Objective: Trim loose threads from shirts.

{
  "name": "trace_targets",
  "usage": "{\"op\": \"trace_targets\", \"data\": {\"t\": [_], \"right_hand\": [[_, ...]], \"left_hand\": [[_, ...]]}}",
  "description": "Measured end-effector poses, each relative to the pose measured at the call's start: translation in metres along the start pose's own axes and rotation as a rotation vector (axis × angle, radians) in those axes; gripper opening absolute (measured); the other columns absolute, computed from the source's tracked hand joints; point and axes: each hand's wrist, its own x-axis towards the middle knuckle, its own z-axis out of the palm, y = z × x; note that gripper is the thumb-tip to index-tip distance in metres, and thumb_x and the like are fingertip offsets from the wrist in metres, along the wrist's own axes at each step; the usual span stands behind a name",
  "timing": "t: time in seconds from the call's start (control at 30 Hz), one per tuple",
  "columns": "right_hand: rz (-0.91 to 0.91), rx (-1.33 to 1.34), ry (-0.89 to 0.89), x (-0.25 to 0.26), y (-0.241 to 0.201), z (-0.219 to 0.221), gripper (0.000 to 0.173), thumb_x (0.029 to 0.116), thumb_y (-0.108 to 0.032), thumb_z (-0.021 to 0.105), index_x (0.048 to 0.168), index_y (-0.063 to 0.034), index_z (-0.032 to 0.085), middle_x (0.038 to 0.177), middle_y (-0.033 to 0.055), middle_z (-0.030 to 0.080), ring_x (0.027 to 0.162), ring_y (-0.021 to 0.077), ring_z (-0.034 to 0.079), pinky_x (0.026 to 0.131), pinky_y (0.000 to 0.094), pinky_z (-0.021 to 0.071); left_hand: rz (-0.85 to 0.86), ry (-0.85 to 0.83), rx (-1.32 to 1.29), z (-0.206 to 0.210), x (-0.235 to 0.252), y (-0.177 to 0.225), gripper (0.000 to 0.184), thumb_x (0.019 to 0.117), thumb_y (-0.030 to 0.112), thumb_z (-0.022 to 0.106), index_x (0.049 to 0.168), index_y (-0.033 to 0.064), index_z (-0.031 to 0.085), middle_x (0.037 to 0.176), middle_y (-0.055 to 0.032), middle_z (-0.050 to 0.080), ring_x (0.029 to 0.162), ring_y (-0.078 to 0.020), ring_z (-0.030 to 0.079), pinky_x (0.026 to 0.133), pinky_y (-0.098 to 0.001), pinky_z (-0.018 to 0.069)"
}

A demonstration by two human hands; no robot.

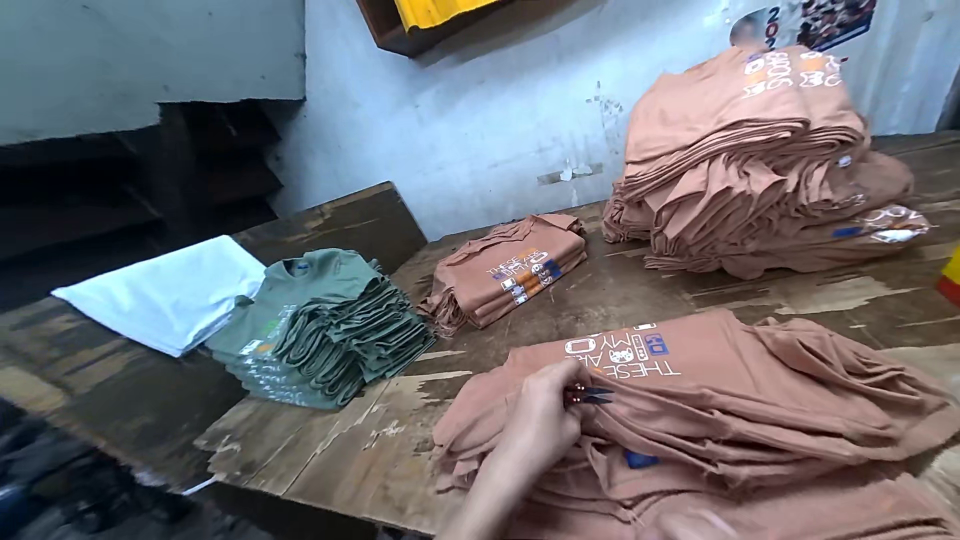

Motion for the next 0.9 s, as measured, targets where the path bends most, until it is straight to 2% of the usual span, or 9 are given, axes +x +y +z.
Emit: {"op": "trace_targets", "data": {"t": [0.1, 0.2, 0.27, 0.37, 0.5, 0.57, 0.67, 0.77, 0.9], "right_hand": [[0.138, -0.213, 0.091, 0.031, -0.002, -0.021, 0.023, 0.1004, -0.014, 0.056, 0.115, -0.0027, 0.070, 0.098, 0.0139, 0.075, 0.092, 0.0335, 0.073, 0.084, 0.0570, 0.0539], [0.098, -0.327, 0.171, 0.053, 0.005, -0.027, 0.042, 0.0876, 0.004, 0.060, 0.129, 0.0000, 0.064, 0.104, 0.0135, 0.077, 0.093, 0.0352, 0.074, 0.084, 0.0585, 0.0544], [0.045, -0.333, 0.193, 0.063, 0.011, -0.030, 0.044, 0.0861, 0.006, 0.060, 0.130, -0.0021, 0.064, 0.109, 0.0121, 0.076, 0.098, 0.0338, 0.073, 0.086, 0.0568, 0.0543], [0.057, -0.229, 0.157, 0.074, 0.020, -0.029, 0.039, 0.0917, 0.000, 0.062, 0.131, -0.0008, 0.062, 0.127, 0.0181, 0.068, 0.110, 0.0348, 0.070, 0.093, 0.0529, 0.0577], [0.126, -0.323, 0.123, 0.084, 0.028, -0.003, 0.039, 0.0828, -0.038, 0.081, 0.106, -0.0067, 0.076, 0.132, 0.0228, 0.061, 0.100, 0.0368, 0.071, 0.074, 0.0502, 0.0622], [0.149, -0.343, 0.104, 0.084, 0.027, 0.005, 0.019, 0.0816, -0.026, 0.082, 0.095, -0.0131, 0.081, 0.120, 0.0146, 0.068, 0.098, 0.0330, 0.071, 0.076, 0.0514, 0.0607], [0.161, -0.093, 0.076, 0.072, 0.032, -0.008, 0.004, 0.0835, -0.013, 0.079, 0.086, -0.0132, 0.081, 0.108, 0.0073, 0.070, 0.098, 0.0216, 0.069, 0.083, 0.0421, 0.0608], [0.199, 0.117, -0.029, 0.060, 0.037, -0.032, 0.020, 0.0880, -0.026, 0.078, 0.081, -0.0071, 0.077, 0.117, 0.0117, 0.069, 0.106, 0.0206, 0.068, 0.089, 0.0394, 0.0589], [0.309, -0.001, 0.047, 0.063, 0.032, -0.028, 0.043, 0.0906, -0.037, 0.072, 0.114, -0.0008, 0.073, 0.099, 0.0153, 0.075, 0.088, 0.0277, 0.074, 0.082, 0.0497, 0.0613]], "left_hand": [[0.229, 0.130, 0.068, 0.021, 0.013, -0.013, 0.019, 0.0783, -0.001, 0.069, 0.091, 0.0115, 0.075, 0.087, -0.0029, 0.071, 0.081, -0.0174, 0.070, 0.073, -0.0400, 0.0606], [0.312, 0.090, -0.072, 0.030, 0.015, -0.031, 0.009, 0.0805, 0.006, 0.069, 0.082, 0.0119, 0.077, 0.083, -0.0017, 0.070, 0.079, -0.0135, 0.068, 0.072, -0.0337, 0.0577], [0.299, 0.086, -0.230, 0.023, 0.012, -0.036, 0.013, 0.0835, 0.021, 0.071, 0.091, 0.0135, 0.079, 0.087, 0.0007, 0.072, 0.084, -0.0084, 0.067, 0.075, -0.0281, 0.0559], [0.134, -0.086, -0.060, 0.005, 0.008, -0.022, 0.042, 0.0802, 0.030, 0.077, 0.120, 0.0169, 0.070, 0.108, -0.0032, 0.069, 0.102, -0.0160, 0.067, 0.089, -0.0388, 0.0576], [0.166, 0.361, 0.234, 0.031, 0.022, -0.025, 0.025, 0.0741, 0.004, 0.074, 0.098, 0.0107, 0.070, 0.086, -0.0053, 0.071, 0.080, -0.0235, 0.071, 0.070, -0.0462, 0.0604], [0.233, 0.364, 0.286, 0.046, 0.029, -0.035, 0.023, 0.0749, 0.002, 0.073, 0.095, 0.0118, 0.073, 0.085, -0.0072, 0.071, 0.078, -0.0257, 0.072, 0.068, -0.0471, 0.0607], [0.211, 0.074, 0.254, 0.043, 0.026, -0.030, 0.029, 0.0807, 0.006, 0.068, 0.109, 0.0116, 0.071, 0.100, -0.0108, 0.070, 0.099, -0.0295, 0.070, 0.087, -0.0504, 0.0577], [0.216, -0.081, 0.161, 0.026, 0.012, -0.022, 0.048, 0.0885, 0.029, 0.071, 0.133, 0.0145, 0.063, 0.120, -0.0103, 0.067, 0.120, -0.0293, 0.061, 0.107, -0.0505, 0.0470], [0.461, 0.242, 0.084, 0.035, -0.013, -0.027, 0.036, 0.1000, 0.021, 0.063, 0.135, 0.0218, 0.068, 0.119, -0.0030, 0.072, 0.111, -0.0192, 0.067, 0.098, -0.0411, 0.0548]]}}
